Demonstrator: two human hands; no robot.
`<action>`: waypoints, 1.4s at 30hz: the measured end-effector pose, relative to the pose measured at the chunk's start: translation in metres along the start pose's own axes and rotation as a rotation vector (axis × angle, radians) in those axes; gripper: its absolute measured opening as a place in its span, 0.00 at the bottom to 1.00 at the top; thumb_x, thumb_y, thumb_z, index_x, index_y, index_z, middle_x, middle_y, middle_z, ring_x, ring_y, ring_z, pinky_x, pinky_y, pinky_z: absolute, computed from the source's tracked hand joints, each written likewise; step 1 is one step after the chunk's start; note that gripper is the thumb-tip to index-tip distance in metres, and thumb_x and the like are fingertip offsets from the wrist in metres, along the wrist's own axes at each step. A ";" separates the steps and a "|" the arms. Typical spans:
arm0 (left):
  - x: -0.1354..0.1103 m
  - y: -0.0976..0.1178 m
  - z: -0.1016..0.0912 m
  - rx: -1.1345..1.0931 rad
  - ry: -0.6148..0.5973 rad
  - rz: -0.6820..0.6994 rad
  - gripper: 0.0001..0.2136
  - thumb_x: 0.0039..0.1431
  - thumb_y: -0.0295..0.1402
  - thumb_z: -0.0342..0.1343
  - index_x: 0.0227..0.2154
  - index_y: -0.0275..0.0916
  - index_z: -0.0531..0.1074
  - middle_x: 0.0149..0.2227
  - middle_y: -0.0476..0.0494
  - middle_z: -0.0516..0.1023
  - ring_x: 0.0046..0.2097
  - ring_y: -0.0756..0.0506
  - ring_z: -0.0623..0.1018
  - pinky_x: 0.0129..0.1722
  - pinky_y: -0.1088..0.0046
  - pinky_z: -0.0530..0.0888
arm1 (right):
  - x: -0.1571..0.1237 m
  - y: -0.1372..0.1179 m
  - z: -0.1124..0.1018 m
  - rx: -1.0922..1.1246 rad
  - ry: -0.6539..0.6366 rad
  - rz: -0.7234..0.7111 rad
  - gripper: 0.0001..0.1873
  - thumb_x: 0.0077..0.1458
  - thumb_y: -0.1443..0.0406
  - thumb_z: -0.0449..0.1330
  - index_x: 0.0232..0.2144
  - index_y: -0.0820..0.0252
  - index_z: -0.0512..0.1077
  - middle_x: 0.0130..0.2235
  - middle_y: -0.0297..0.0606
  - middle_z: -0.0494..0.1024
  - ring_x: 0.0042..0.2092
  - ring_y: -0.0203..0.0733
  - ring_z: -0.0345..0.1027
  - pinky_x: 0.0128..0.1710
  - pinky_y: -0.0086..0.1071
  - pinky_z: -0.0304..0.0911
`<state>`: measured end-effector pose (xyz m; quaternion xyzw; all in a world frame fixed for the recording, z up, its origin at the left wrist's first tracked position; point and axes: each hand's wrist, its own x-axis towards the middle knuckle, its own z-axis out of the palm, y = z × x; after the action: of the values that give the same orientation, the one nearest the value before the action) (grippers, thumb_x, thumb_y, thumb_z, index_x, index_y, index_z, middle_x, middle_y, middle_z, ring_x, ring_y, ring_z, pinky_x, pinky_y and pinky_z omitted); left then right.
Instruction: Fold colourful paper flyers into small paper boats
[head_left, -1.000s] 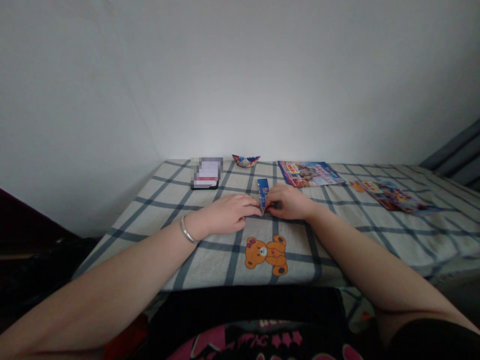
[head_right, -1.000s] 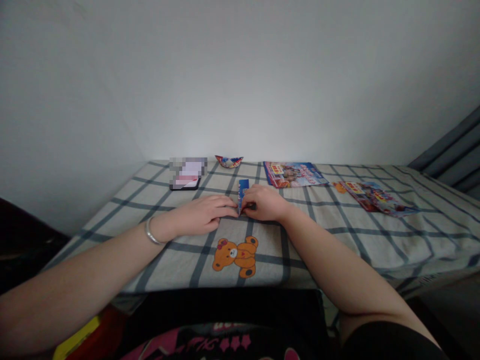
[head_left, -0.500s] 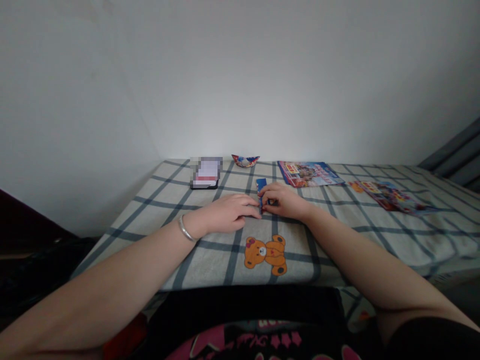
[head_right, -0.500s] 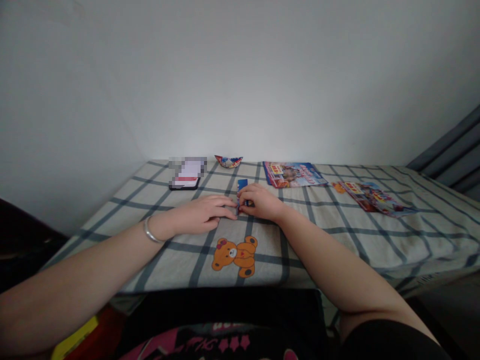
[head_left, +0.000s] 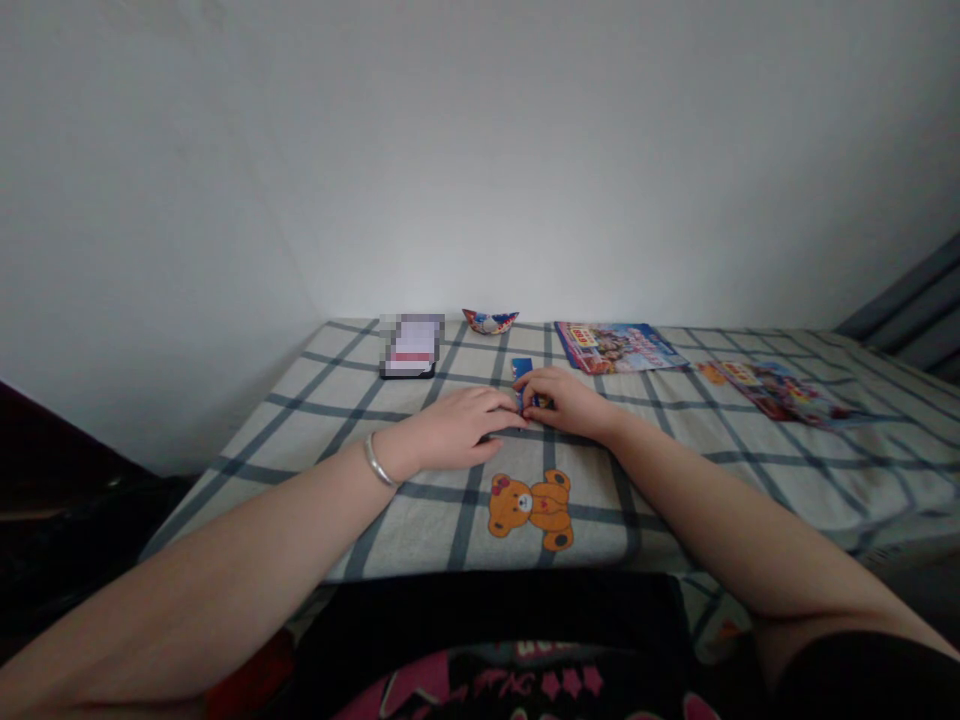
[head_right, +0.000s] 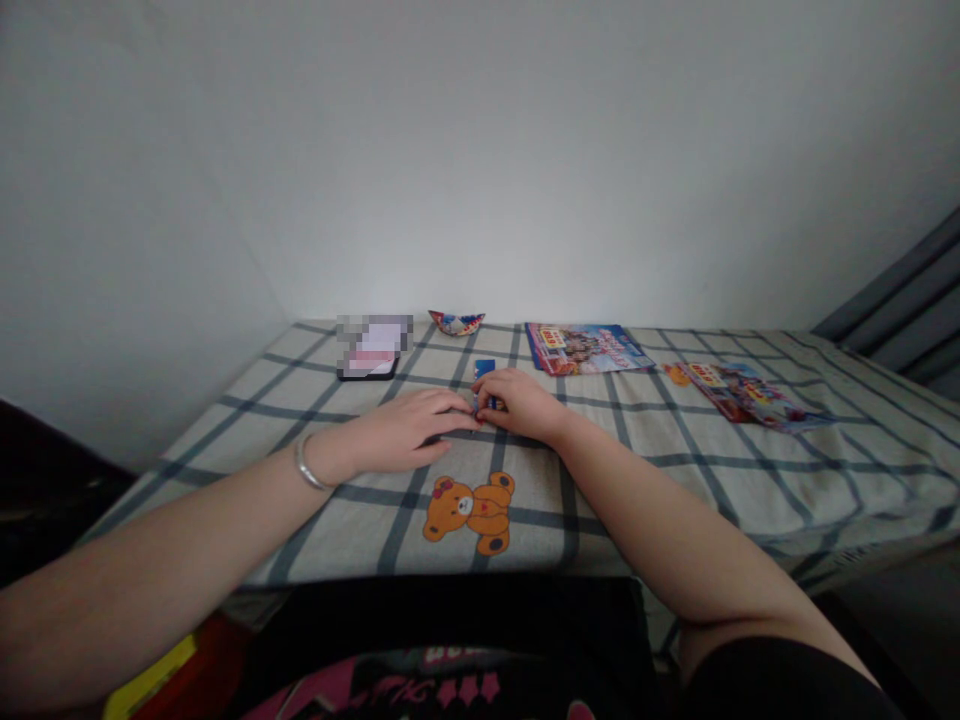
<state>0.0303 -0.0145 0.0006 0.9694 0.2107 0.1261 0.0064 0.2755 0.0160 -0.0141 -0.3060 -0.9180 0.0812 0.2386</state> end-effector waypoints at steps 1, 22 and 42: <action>0.000 0.001 0.000 0.014 0.003 -0.003 0.18 0.62 0.30 0.52 0.54 0.44 0.70 0.56 0.42 0.69 0.58 0.42 0.69 0.61 0.61 0.64 | 0.000 0.001 0.001 -0.005 0.010 0.012 0.03 0.54 0.65 0.64 0.33 0.57 0.73 0.49 0.43 0.77 0.54 0.47 0.69 0.55 0.45 0.62; 0.005 -0.010 0.007 -0.071 0.032 0.064 0.13 0.64 0.34 0.53 0.51 0.43 0.71 0.57 0.41 0.70 0.60 0.41 0.67 0.62 0.57 0.63 | -0.002 0.002 0.002 -0.108 -0.135 0.342 0.31 0.52 0.54 0.63 0.55 0.57 0.61 0.63 0.48 0.62 0.64 0.56 0.54 0.63 0.55 0.45; 0.009 -0.016 0.004 -0.144 0.044 0.089 0.11 0.66 0.31 0.50 0.45 0.45 0.75 0.54 0.45 0.74 0.57 0.43 0.70 0.60 0.56 0.61 | 0.001 0.006 0.002 -0.054 -0.060 0.539 0.34 0.50 0.64 0.62 0.60 0.59 0.60 0.61 0.48 0.66 0.64 0.53 0.57 0.66 0.51 0.46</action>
<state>0.0322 0.0040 -0.0019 0.9718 0.1576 0.1623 0.0660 0.2773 0.0214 -0.0176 -0.5431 -0.8120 0.1262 0.1727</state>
